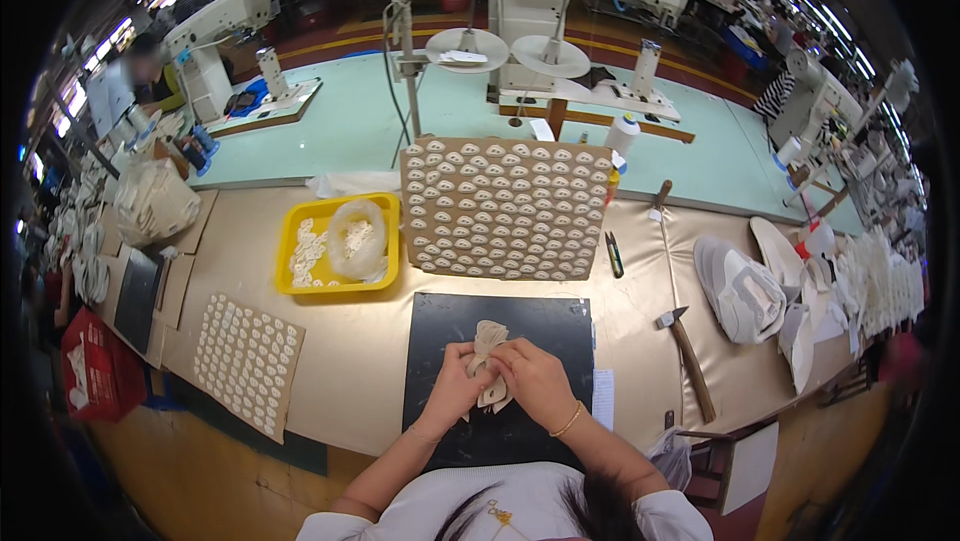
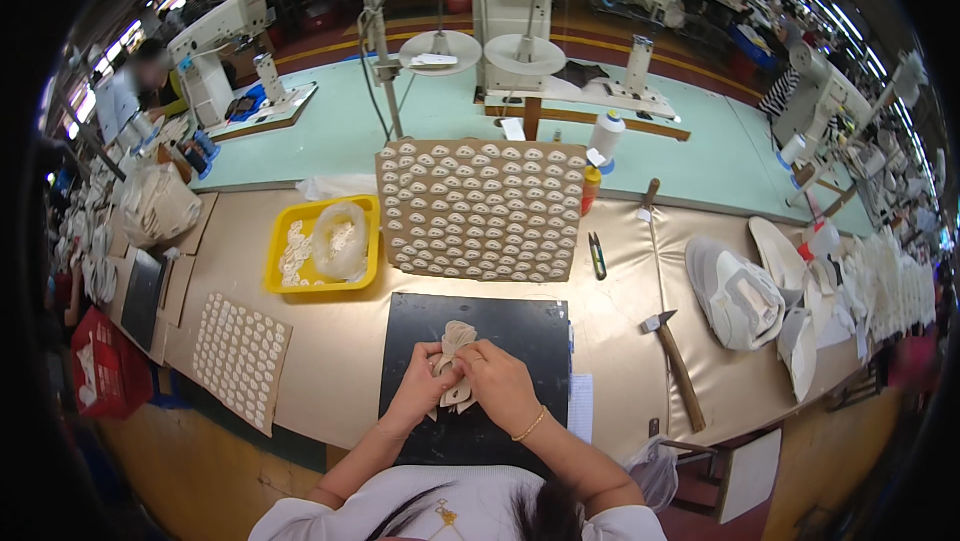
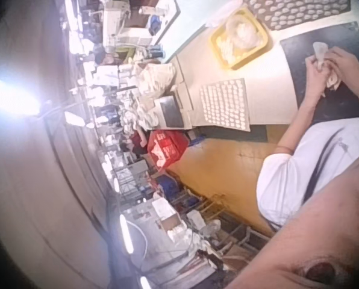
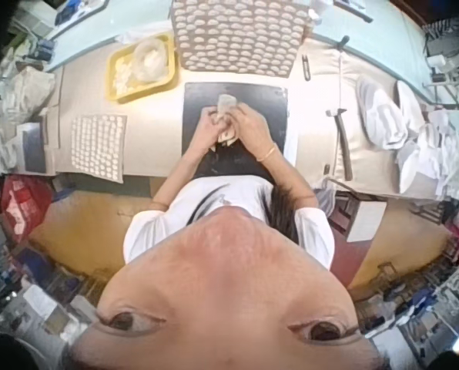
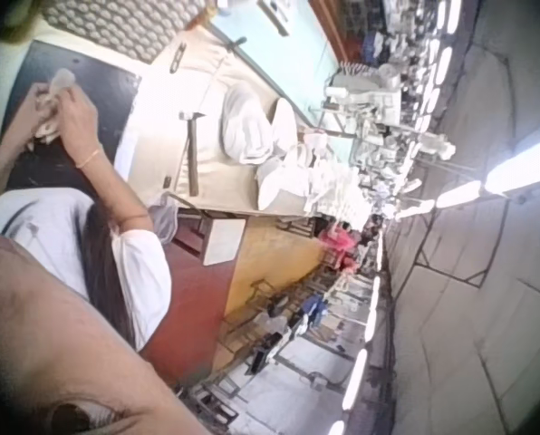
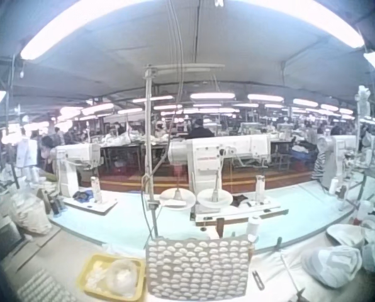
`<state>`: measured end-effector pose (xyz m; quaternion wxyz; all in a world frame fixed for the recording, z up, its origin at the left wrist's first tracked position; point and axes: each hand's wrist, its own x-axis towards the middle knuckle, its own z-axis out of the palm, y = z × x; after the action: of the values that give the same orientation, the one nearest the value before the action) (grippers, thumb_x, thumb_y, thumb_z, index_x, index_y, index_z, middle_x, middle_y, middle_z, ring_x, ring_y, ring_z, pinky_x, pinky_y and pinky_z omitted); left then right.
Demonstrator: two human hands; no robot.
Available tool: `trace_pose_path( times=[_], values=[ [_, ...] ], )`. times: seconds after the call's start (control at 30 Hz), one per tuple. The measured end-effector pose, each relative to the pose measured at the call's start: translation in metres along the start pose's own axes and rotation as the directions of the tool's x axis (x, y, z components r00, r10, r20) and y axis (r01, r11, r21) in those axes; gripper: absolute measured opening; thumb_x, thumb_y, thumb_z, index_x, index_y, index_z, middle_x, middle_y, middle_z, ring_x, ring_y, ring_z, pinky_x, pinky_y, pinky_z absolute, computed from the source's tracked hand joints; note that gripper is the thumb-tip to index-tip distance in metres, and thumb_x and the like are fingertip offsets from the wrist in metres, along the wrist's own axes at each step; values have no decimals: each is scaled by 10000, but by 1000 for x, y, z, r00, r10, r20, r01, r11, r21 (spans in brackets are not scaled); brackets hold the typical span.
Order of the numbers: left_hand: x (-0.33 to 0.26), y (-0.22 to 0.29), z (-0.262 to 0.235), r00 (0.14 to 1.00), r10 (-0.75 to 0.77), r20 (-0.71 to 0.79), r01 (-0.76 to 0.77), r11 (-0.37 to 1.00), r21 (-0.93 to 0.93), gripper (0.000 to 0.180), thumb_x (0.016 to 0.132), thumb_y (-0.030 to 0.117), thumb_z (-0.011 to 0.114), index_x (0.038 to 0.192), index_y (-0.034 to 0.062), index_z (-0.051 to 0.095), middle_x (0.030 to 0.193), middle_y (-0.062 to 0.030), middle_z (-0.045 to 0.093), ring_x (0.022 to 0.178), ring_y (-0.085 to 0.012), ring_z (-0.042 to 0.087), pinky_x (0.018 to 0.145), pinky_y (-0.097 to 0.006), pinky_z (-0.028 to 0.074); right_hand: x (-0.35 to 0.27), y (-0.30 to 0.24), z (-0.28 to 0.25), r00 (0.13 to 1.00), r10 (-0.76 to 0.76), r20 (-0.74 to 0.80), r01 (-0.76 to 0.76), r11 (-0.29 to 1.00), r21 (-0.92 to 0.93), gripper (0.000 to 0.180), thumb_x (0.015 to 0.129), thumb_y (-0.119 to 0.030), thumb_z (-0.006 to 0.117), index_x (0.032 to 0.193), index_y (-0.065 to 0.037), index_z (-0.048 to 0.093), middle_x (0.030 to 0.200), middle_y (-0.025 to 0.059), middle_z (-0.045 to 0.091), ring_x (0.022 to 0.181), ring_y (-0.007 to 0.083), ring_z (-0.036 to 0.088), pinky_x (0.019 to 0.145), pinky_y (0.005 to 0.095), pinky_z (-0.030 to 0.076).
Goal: The person applies glue from a squeeze bottle onto small white components arranged on a cardboard sheet. They then handle beige fabric pieces, placing them on the table and moving other items aside.
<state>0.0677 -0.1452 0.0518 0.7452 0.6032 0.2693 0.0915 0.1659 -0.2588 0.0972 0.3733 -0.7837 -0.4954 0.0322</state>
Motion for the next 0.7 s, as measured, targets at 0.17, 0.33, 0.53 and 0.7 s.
trace_pose_path(
  times=[0.17,0.33,0.53,0.7],
  values=[
    [-7,10,0,999,-14,-29,25,909,416,466,811,211,669,1099,-16,381,995,-187,623,871,-267,640,751,-335,505,-7,9,10,987,-1,161,33,981,-193,74,794,-118,610,828,-54,607,809,73,587,693,244,621,584,327,507],
    [-10,0,0,999,53,9,-49,826,562,484,781,245,671,1102,9,397,989,-220,621,871,-385,626,750,-406,497,-10,18,18,974,-34,222,104,944,-314,86,779,-136,618,801,-54,612,778,72,582,639,247,613,549,338,499],
    [-5,-8,-8,986,157,54,-164,859,485,455,812,185,638,1139,-3,384,1060,-225,598,949,-324,617,781,-374,488,-2,26,20,1000,-12,-9,12,1000,-17,80,706,-81,656,739,-45,593,737,63,596,586,214,609,511,297,496],
    [10,-16,-7,976,176,129,-192,973,128,367,872,73,538,1172,-20,347,1114,-165,539,977,-164,562,807,-284,471,0,18,18,974,119,-192,-57,952,302,109,687,7,665,768,-25,600,743,55,613,570,129,598,518,239,495]
  ],
)
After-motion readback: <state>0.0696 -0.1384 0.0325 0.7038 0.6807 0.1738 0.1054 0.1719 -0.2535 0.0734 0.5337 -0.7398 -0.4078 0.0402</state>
